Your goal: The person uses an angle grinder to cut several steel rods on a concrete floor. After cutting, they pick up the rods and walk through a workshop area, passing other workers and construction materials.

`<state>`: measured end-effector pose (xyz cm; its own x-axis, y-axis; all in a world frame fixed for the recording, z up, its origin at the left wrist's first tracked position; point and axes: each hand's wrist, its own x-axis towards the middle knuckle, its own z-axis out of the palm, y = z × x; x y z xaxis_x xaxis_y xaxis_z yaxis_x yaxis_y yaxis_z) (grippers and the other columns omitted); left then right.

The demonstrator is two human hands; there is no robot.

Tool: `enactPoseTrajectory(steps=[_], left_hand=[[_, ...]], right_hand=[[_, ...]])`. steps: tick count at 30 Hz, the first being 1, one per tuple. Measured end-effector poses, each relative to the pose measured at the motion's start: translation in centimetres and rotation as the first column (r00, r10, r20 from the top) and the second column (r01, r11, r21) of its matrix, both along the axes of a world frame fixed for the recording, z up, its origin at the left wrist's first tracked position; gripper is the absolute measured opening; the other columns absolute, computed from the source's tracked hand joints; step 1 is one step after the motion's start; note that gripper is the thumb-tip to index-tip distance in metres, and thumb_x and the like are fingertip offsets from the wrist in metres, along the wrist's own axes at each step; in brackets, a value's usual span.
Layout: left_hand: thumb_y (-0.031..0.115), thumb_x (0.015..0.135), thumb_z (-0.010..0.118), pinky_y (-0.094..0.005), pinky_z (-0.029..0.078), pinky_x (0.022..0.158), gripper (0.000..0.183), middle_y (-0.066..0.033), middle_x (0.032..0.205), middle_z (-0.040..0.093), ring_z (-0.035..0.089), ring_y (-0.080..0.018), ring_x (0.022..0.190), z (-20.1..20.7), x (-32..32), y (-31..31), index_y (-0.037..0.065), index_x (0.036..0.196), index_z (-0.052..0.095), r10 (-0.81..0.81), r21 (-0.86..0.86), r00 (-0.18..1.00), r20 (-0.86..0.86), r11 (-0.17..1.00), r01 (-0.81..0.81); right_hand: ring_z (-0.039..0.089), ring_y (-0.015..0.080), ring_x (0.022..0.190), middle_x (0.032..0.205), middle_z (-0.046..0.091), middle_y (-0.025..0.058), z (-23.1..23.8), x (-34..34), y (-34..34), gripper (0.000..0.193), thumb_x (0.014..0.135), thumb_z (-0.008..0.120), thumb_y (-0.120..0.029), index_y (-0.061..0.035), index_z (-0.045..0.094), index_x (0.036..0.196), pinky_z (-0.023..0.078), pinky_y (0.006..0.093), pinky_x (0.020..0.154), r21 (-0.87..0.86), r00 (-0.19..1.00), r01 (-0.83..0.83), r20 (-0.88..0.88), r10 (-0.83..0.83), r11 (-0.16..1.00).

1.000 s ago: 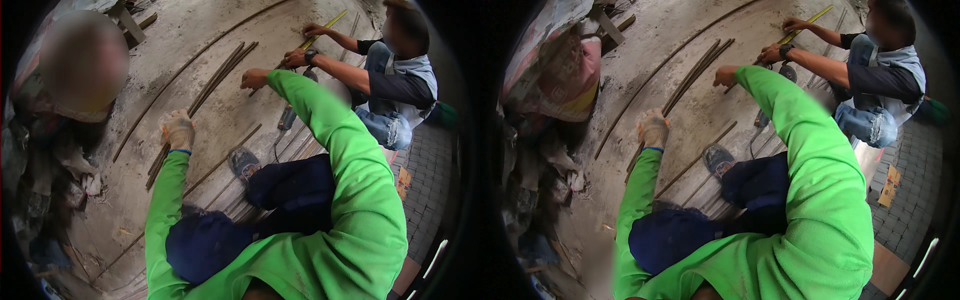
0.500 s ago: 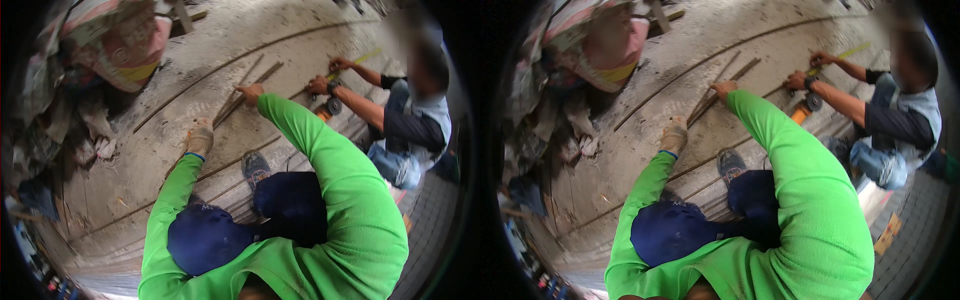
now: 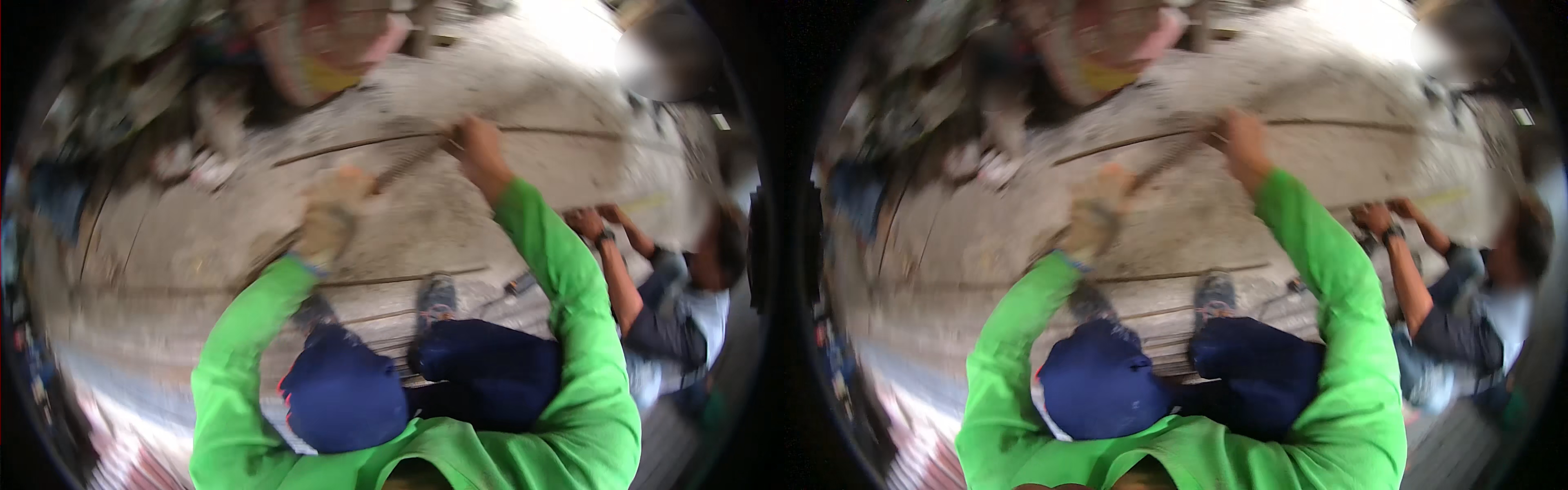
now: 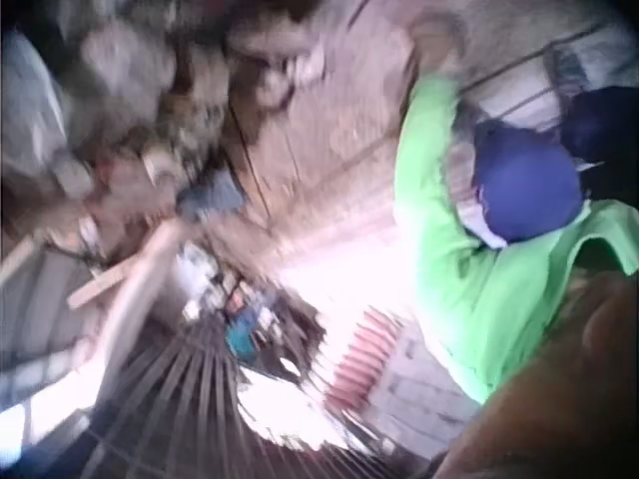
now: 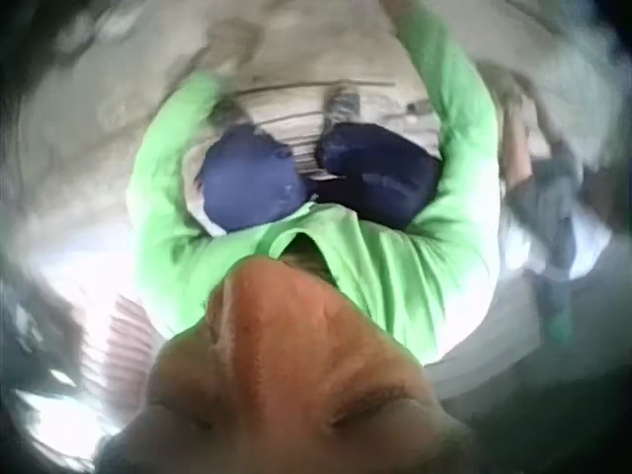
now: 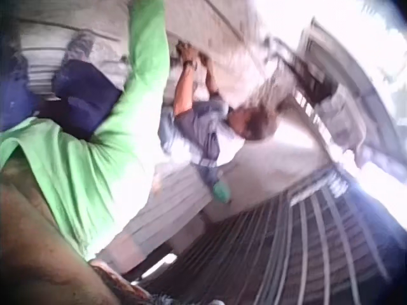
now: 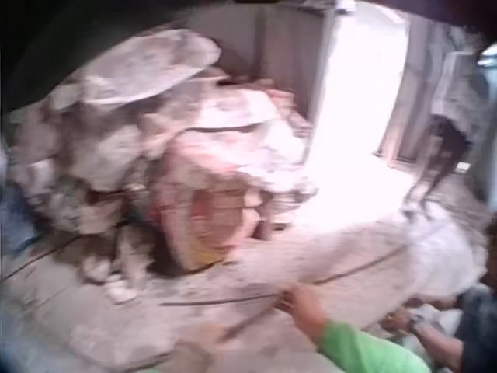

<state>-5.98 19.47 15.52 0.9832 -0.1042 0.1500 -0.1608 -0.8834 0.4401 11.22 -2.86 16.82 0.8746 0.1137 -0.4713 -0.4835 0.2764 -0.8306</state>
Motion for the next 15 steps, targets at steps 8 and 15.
enactPoseTrajectory(steps=[8, 15], left_hand=[[-0.003, 0.087, 0.062, -0.0303, 0.049, 0.087, 0.046, -0.0142, 0.113, 0.062, 0.06, -0.0212, 0.102, 8.8, 2.8, 2.3, -0.003, 0.131, 0.05, 0.244, -0.627, 0.867, 0.434, 0.773, 0.096], [0.007, 0.091, 0.06, -0.0283, 0.046, 0.078, 0.03, -0.0053, 0.1, 0.059, 0.055, -0.0165, 0.088, 6.9, 2.5, 4.2, 0.003, 0.12, 0.054, 0.297, -0.873, 0.893, 0.337, 0.455, 0.178]], right_hand=[[0.064, 0.0356, 0.085, 0.092, 0.065, 0.0197, 24.6, -4.3, 23.3, 0.028, 0.081, 0.067, -0.027, -0.0026, 0.061, 0.094, 0.053, 0.0458, 0.081, -0.11, 0.192, -0.153, 0.971, 0.139, 0.982], [0.061, 0.0433, 0.093, 0.092, 0.063, 0.0247, 19.4, -10.5, 23.8, 0.049, 0.071, 0.076, -0.027, -0.0025, 0.053, 0.106, 0.047, 0.0506, 0.08, -0.421, 0.234, -0.294, 0.839, 0.491, 0.858]])
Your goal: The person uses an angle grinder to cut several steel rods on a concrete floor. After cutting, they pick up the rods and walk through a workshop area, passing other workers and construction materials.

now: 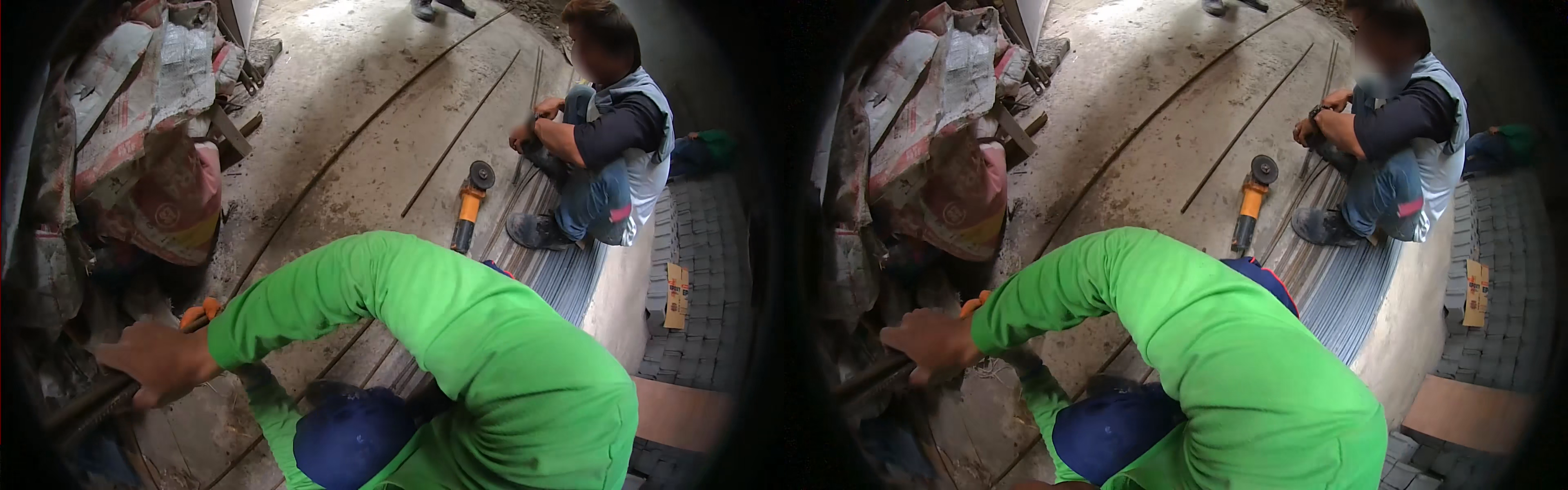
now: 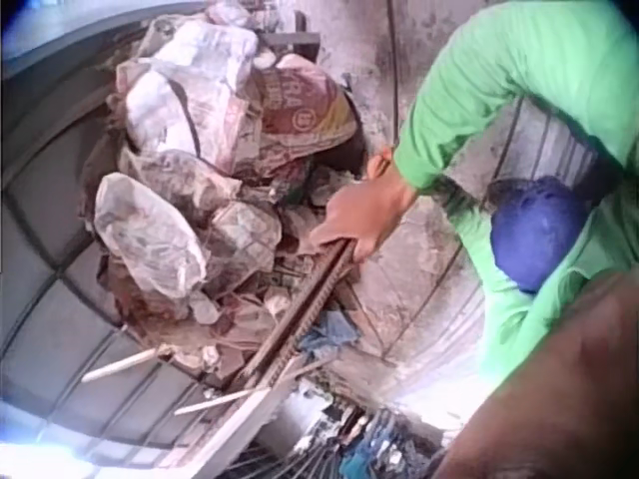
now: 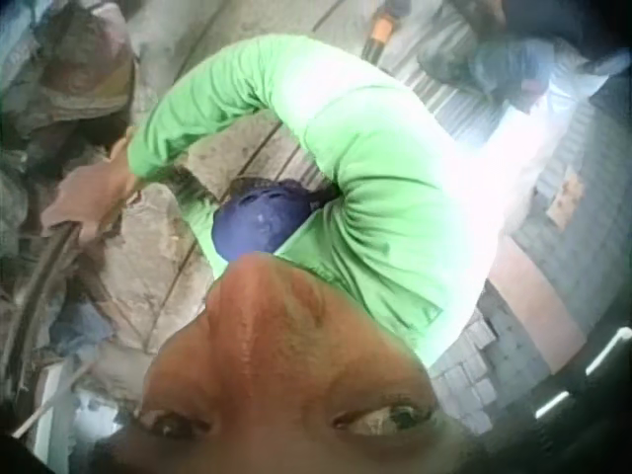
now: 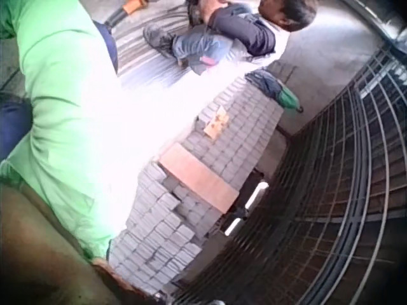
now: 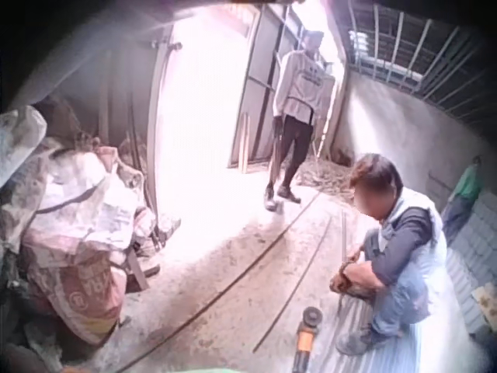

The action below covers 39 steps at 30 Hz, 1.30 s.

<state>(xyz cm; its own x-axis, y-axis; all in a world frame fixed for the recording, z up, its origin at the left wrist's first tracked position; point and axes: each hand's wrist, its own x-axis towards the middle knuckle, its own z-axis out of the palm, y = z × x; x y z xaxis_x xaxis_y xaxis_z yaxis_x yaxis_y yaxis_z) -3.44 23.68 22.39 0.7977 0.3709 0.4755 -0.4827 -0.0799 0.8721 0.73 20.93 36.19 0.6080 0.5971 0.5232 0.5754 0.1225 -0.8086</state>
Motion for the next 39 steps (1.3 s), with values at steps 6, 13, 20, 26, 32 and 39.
enactPoseTrajectory(steps=[6, 13, 20, 26, 32, 39], left_hand=[[0.016, 0.095, 0.059, -0.0266, 0.044, 0.07, 0.017, 0.0023, 0.089, 0.056, 0.051, -0.0125, 0.077, -0.8, 1.8, 1.1, 0.008, 0.11, 0.058, -0.052, -0.158, 0.999, 0.003, 0.986, 0.052], [0.023, 0.099, 0.056, -0.0256, 0.043, 0.063, 0.013, 0.0069, 0.081, 0.054, 0.049, -0.0103, 0.068, -2.0, 0.5, 7.4, 0.012, 0.103, 0.06, 0.068, -0.174, 0.995, -0.077, 0.981, -0.08], [0.024, 0.1, 0.054, -0.026, 0.044, 0.062, 0.012, 0.0057, 0.079, 0.055, 0.05, -0.0113, 0.067, -3.8, -10.0, 15.6, 0.012, 0.1, 0.059, 0.511, 0.014, 0.798, -0.319, 0.844, -0.536], [0.024, 0.101, 0.053, -0.0263, 0.044, 0.06, 0.013, 0.0047, 0.077, 0.055, 0.051, -0.0122, 0.065, -4.2, -12.4, 16.5, 0.013, 0.097, 0.058, 0.625, 0.091, 0.671, -0.4, 0.755, -0.649], [0.025, 0.103, 0.051, -0.0266, 0.044, 0.058, 0.015, 0.0037, 0.075, 0.055, 0.051, -0.0132, 0.064, -6.8, -12.8, 16.6, 0.014, 0.095, 0.057, 0.617, 0.038, 0.649, -0.446, 0.737, -0.675], [0.026, 0.104, 0.049, -0.027, 0.045, 0.057, 0.018, 0.0025, 0.072, 0.055, 0.052, -0.0142, 0.062, -6.4, -14.2, 16.2, 0.014, 0.092, 0.056, 0.65, 0.092, 0.643, -0.405, 0.728, -0.679]], right_hand=[[0.063, 0.0403, 0.096, 0.101, 0.062, 0.0236, -1.1, 2.5, -2.5, 0.075, 0.072, 0.083, -0.051, -0.0003, 0.05, 0.118, 0.048, 0.0488, 0.086, -0.037, 0.984, -0.124, -0.13, 0.119, 0.992], [0.064, 0.0343, 0.116, 0.135, 0.059, 0.0203, -19.3, 19.0, -23.1, 0.051, 0.096, 0.065, -0.026, -0.005, 0.052, 0.14, 0.052, 0.042, 0.098, -0.803, 0.999, 0.044, 0.037, -0.025, 0.595], [0.058, 0.0286, 0.123, 0.136, 0.058, 0.0084, -35.6, 24.1, -39.2, 0.039, 0.099, 0.051, -0.02, -0.0157, 0.057, 0.137, 0.051, 0.0456, 0.1, -0.829, 0.827, 0.557, 0.55, 0.115, -0.038], [0.061, 0.0301, 0.115, 0.132, 0.059, 0.0101, -35.1, 28.0, -40.4, 0.032, 0.096, 0.052, -0.018, -0.0089, 0.062, 0.126, 0.052, 0.0419, 0.095, -0.929, 0.905, 0.358, 0.322, 0.28, -0.091], [0.062, 0.0336, 0.115, 0.132, 0.06, 0.018, -36.9, 24.9, -40.8, 0.037, 0.094, 0.055, -0.017, -0.0035, 0.059, 0.128, 0.051, 0.0414, 0.098, -0.99, 0.929, 0.142, 0.131, 0.346, -0.006], [0.061, 0.0321, 0.121, 0.133, 0.058, 0.0203, -32.5, 19.2, -28.7, 0.045, 0.101, 0.052, -0.022, -0.0013, 0.049, 0.14, 0.053, 0.0438, 0.099, -0.932, 0.921, 0.153, 0.255, 0.295, 0.329]])
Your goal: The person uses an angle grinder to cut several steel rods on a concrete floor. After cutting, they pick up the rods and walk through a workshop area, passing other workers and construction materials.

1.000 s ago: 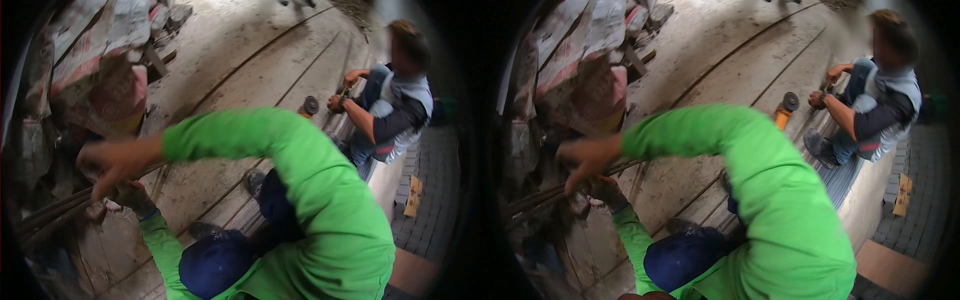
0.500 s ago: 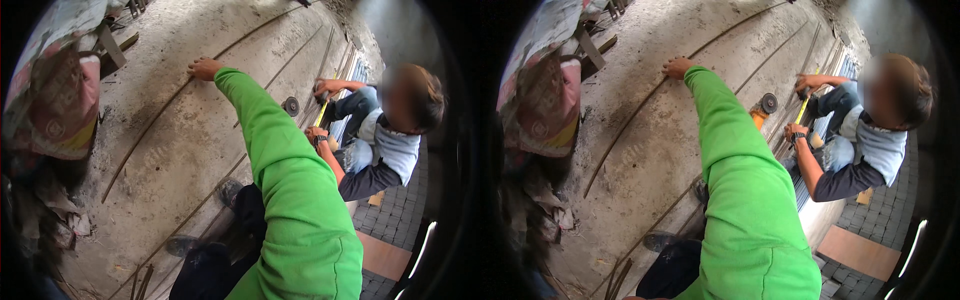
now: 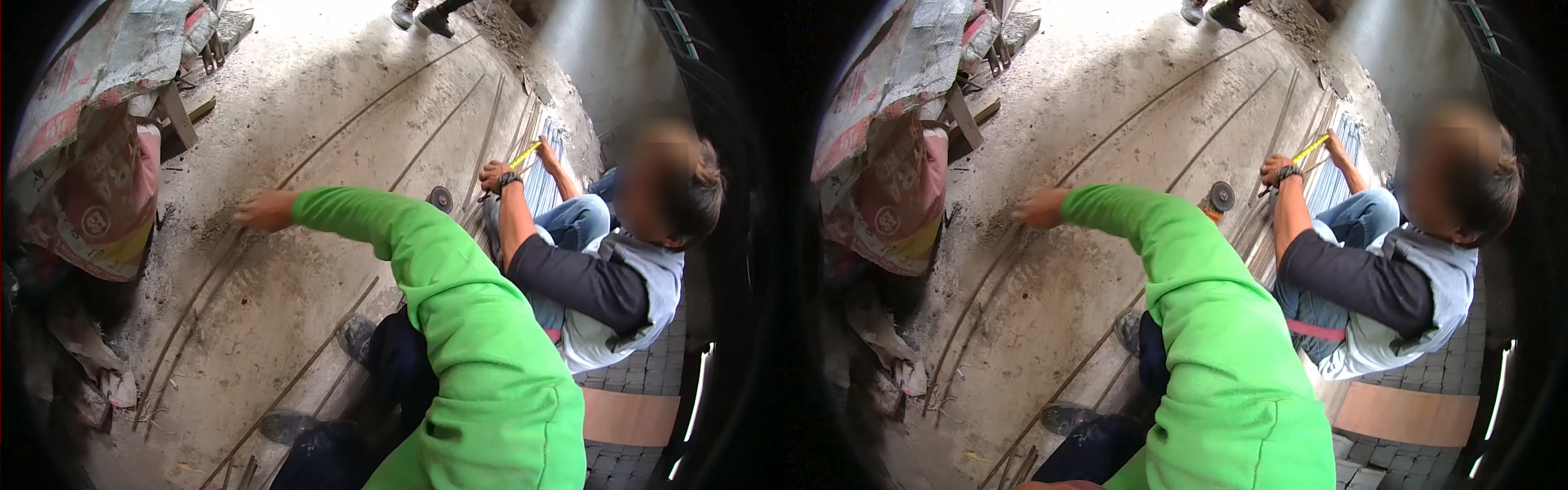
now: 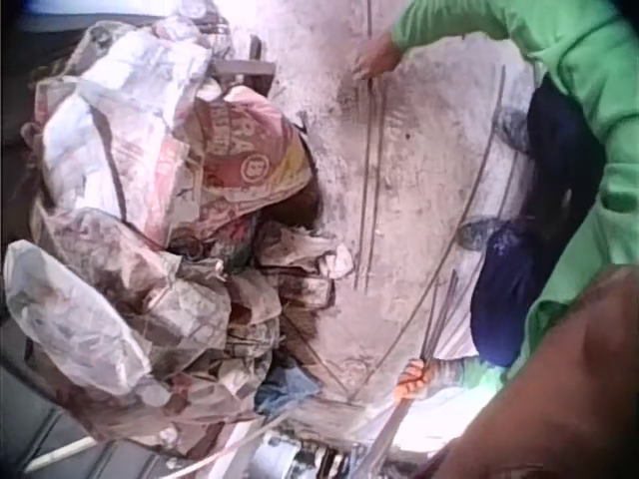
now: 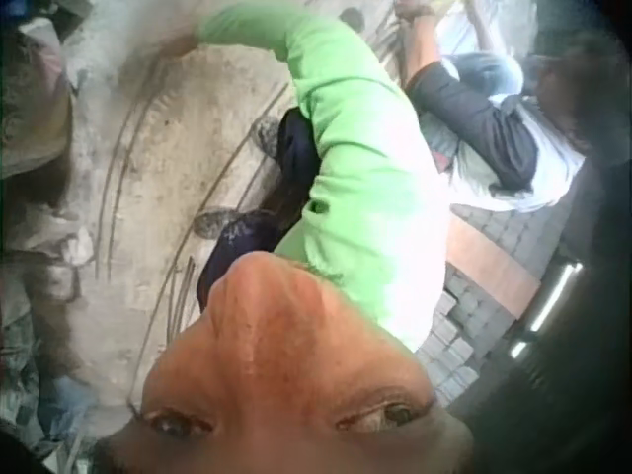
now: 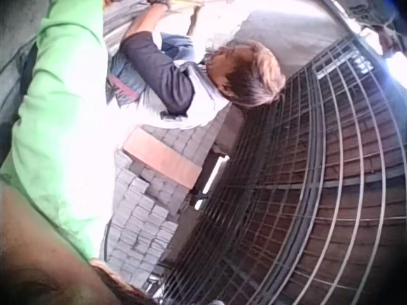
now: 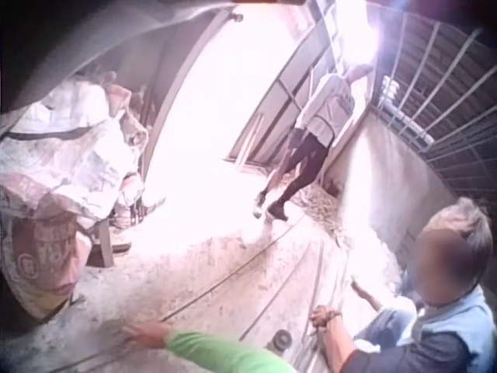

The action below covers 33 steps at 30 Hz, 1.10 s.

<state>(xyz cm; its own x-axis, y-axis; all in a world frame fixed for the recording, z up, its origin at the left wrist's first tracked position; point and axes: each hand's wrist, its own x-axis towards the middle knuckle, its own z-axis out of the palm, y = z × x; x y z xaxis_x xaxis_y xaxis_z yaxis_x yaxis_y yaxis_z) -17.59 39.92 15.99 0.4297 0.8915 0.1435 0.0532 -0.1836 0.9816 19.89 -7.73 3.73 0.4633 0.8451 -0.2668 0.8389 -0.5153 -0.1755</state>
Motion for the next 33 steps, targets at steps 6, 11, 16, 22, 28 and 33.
enactPoseTrajectory(steps=[6, 11, 16, 22, 28, 33], left_hand=[[0.026, 0.105, 0.047, -0.0273, 0.045, 0.055, 0.021, 0.0014, 0.07, 0.055, 0.053, -0.0152, 0.061, 2.9, -4.2, 3.0, 0.015, 0.089, 0.056, 0.125, 0.098, 0.992, -0.014, 0.987, -0.123], [0.027, 0.106, 0.046, -0.0276, 0.045, 0.054, 0.024, 0.0006, 0.068, 0.055, 0.053, -0.0159, 0.06, 14.3, -21.3, 4.0, 0.016, 0.087, 0.055, 0.417, 0.631, 0.812, -0.408, 0.772, -0.079], [0.015, 0.099, 0.056, -0.027, 0.023, 0.041, 0.031, 0.0035, 0.06, 0.03, 0.025, -0.0087, 0.045, 32.8, -20.1, 5.0, 0.017, 0.076, 0.036, -0.042, 0.033, 0.938, 0.345, 0.999, 0.033], [0.015, 0.098, 0.055, -0.0267, 0.037, 0.049, 0.008, 0.0013, 0.08, 0.049, 0.046, -0.0113, 0.058, 41.4, -20.8, 8.4, 0.01, 0.092, 0.053, 0.394, -0.003, 0.882, 0.259, 0.914, -0.407], [0.018, 0.087, 0.057, -0.0287, 0.044, 0.054, 0.032, -0.0165, 0.103, 0.072, 0.048, -0.0141, 0.059, 41.4, -13.2, 20.3, -0.003, 0.106, 0.07, 0.522, 0.429, 0.849, -0.085, 0.788, -0.441], [0.02, 0.092, 0.053, -0.0323, 0.044, 0.053, 0.032, -0.0223, 0.119, 0.068, 0.048, -0.0172, 0.061, 51.2, 6.7, 24.0, -0.004, 0.106, 0.068, 0.382, 0.209, 0.916, 0.12, 0.892, -0.4]], right_hand=[[0.07, 0.036, 0.094, 0.114, 0.068, 0.0164, 10.7, -4.2, 22.5, 0.039, 0.097, 0.057, -0.024, -0.0078, 0.057, 0.133, 0.055, 0.0479, 0.084, 0.156, 0.962, -0.174, -0.183, 0.201, 0.972], [0.068, 0.0328, 0.079, 0.094, 0.067, 0.0159, 6.5, -6.6, 20.3, 0.028, 0.099, 0.058, -0.028, -0.0074, 0.063, 0.117, 0.054, 0.0448, 0.068, 0.225, 0.922, -0.31, -0.164, 0.35, 0.923], [0.066, 0.0344, 0.069, 0.071, 0.064, 0.0181, 11.0, -13.3, 25.7, 0.034, 0.102, 0.055, -0.035, -0.0038, 0.068, 0.098, 0.054, 0.0479, 0.061, 0.079, 0.937, -0.339, -0.061, 0.344, 0.937], [0.07, 0.0355, 0.084, 0.099, 0.073, 0.0151, 26.4, -12.9, 39.6, 0.028, 0.096, 0.057, -0.031, -0.0122, 0.072, 0.112, 0.057, 0.0475, 0.073, 0.291, 0.754, -0.537, -0.255, 0.605, 0.792], [0.07, 0.0337, 0.089, 0.092, 0.073, 0.0125, 39.9, -16.7, 61.2, 0.027, 0.087, 0.063, -0.038, -0.015, 0.075, 0.093, 0.057, 0.0507, 0.07, 0.615, 0.707, -0.245, -0.416, 0.572, 0.749], [0.072, 0.035, 0.093, 0.094, 0.074, 0.0117, 61.2, -7.4, 61.5, 0.027, 0.086, 0.064, -0.037, -0.0144, 0.078, 0.091, 0.058, 0.0505, 0.073, 0.538, 0.767, -0.175, -0.45, 0.457, 0.824]])
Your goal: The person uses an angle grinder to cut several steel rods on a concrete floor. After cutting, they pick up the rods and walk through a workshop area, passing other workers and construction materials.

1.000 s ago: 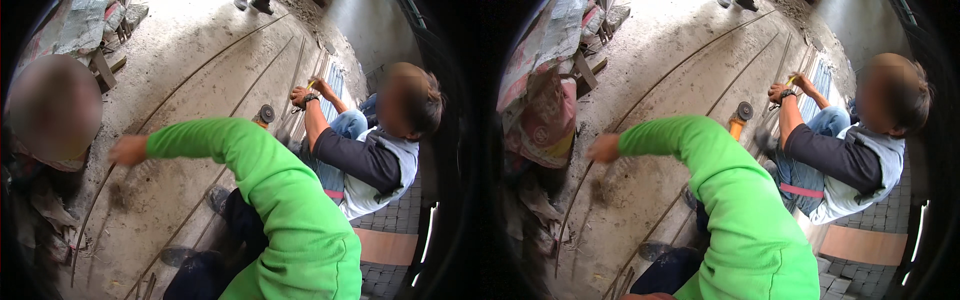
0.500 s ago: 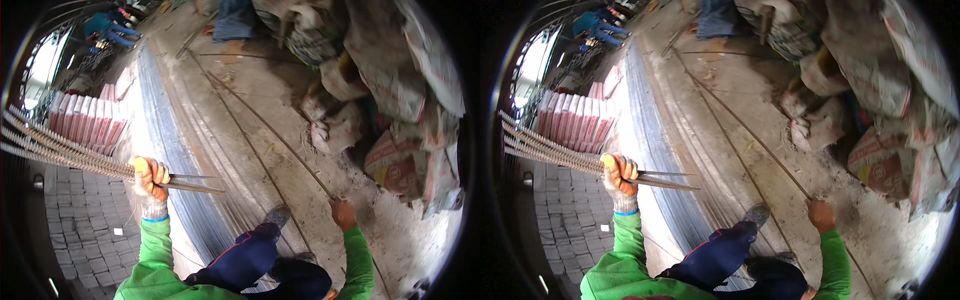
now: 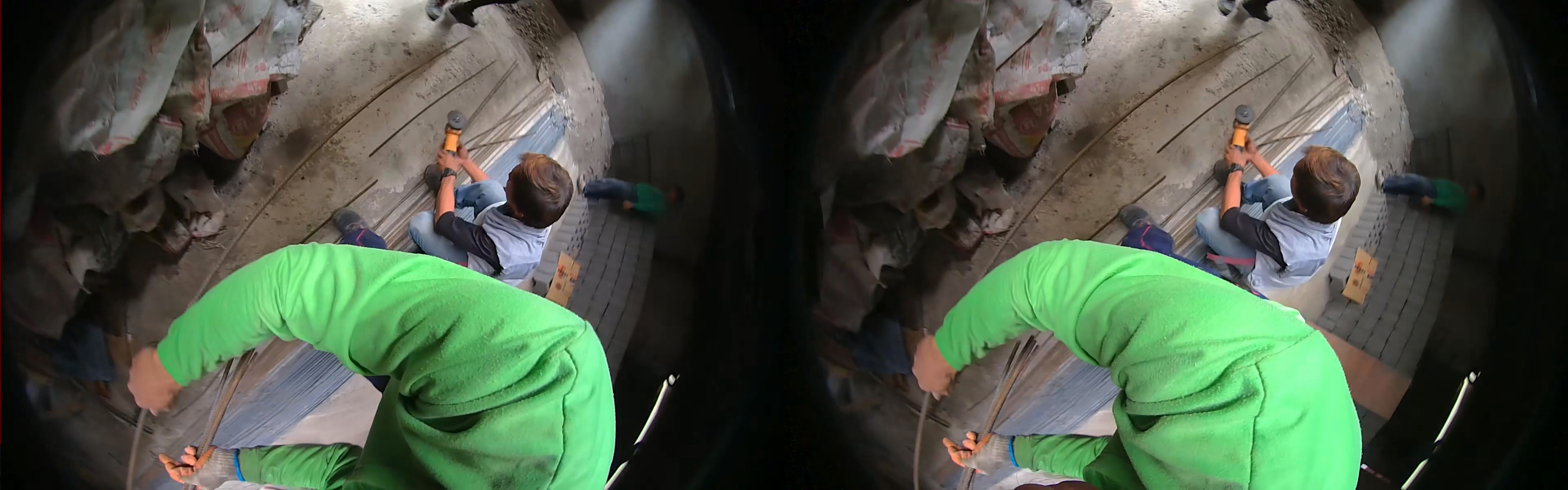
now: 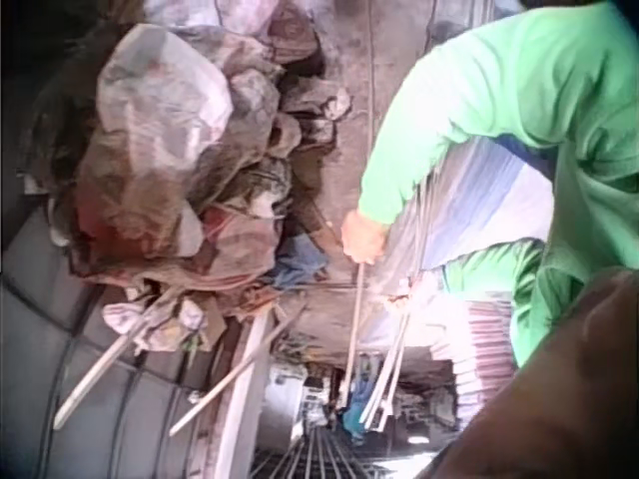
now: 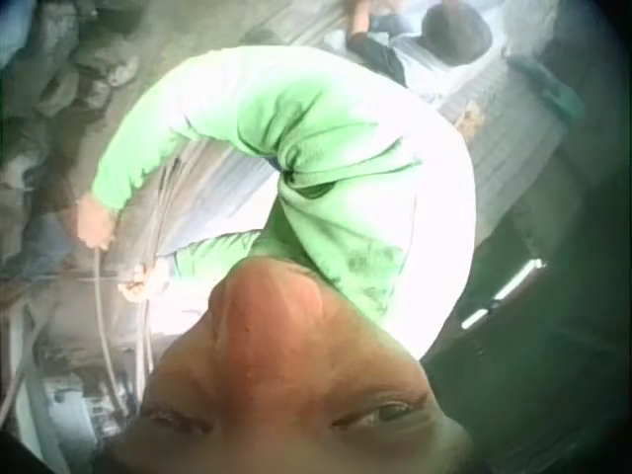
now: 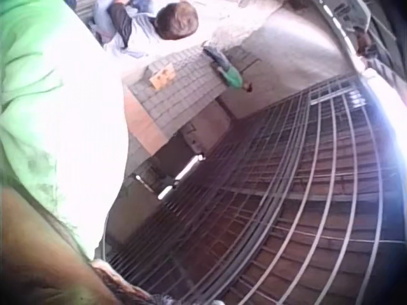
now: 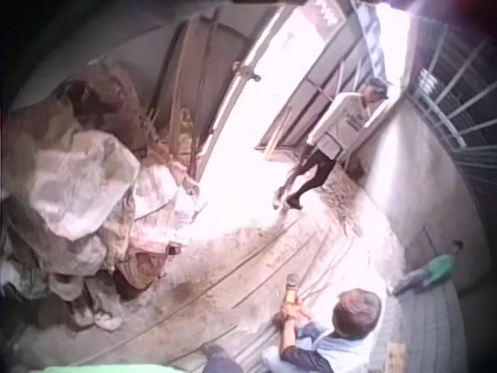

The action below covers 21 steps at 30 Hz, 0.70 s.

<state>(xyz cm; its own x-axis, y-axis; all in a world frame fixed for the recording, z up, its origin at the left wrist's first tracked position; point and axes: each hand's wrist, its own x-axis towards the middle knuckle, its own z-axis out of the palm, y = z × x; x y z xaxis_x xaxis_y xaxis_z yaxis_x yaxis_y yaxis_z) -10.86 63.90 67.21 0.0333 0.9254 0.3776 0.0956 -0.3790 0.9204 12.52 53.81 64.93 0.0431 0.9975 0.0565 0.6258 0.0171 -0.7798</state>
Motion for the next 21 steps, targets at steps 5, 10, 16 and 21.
enactPoseTrajectory(steps=[5, 10, 16, 21], left_hand=[[0.022, 0.091, 0.062, -0.0422, 0.05, 0.068, 0.021, -0.0194, 0.109, 0.066, 0.056, -0.0246, 0.077, 2.1, 1.6, 6.0, 0.003, 0.097, 0.068, -0.27, 0.56, 0.955, -0.126, 0.775, 0.293], [0.024, 0.09, 0.072, -0.0522, 0.057, 0.082, 0.015, -0.0165, 0.098, 0.064, 0.063, -0.032, 0.093, 8.2, 7.3, 11.3, 0.01, 0.088, 0.067, -0.241, 0.901, 0.907, -0.345, 0.186, 0.392], [0.007, 0.068, 0.067, -0.0401, 0.066, 0.063, 0.009, -0.0115, 0.118, 0.054, 0.062, -0.0305, 0.109, 12.5, 8.6, 12.6, 0.012, 0.075, 0.063, -0.051, 0.398, 0.891, -0.452, 0.882, 0.253], [0.033, 0.1, 0.058, -0.0284, 0.045, 0.049, 0.034, -0.0054, 0.085, 0.061, 0.052, -0.0112, 0.055, 19.7, 16.5, 21.1, 0.004, 0.117, 0.059, 0.142, -0.52, 0.839, 0.526, 0.834, 0.185]], right_hand=[[0.074, 0.0338, 0.081, 0.085, 0.075, 0.0143, 7.0, -6.4, 2.1, 0.023, 0.08, 0.067, -0.028, -0.0076, 0.078, 0.08, 0.06, 0.0485, 0.064, 0.097, 0.999, 0.008, 0.045, -0.013, 0.995], [0.072, 0.0359, 0.085, 0.084, 0.073, 0.0133, 12.9, -0.8, 1.3, 0.027, 0.08, 0.068, -0.032, -0.0054, 0.074, 0.085, 0.058, 0.0496, 0.07, 0.011, 0.993, 0.052, -0.104, -0.051, 0.999], [0.055, 0.0426, 0.124, 0.131, 0.058, 0.0268, 12.5, 13.4, -11.3, 0.075, 0.084, 0.074, -0.054, 0.0015, 0.058, 0.132, 0.046, 0.0492, 0.104, -0.441, 0.918, 0.38, 0.077, -0.388, 0.813], [0.035, 0.0452, 0.139, 0.151, 0.039, 0.0235, 2.5, 20.6, -19.8, 0.101, 0.069, 0.085, -0.044, -0.0053, 0.039, 0.15, 0.032, 0.0505, 0.115, -0.663, 0.878, 0.478, 0.384, -0.287, 0.577]])
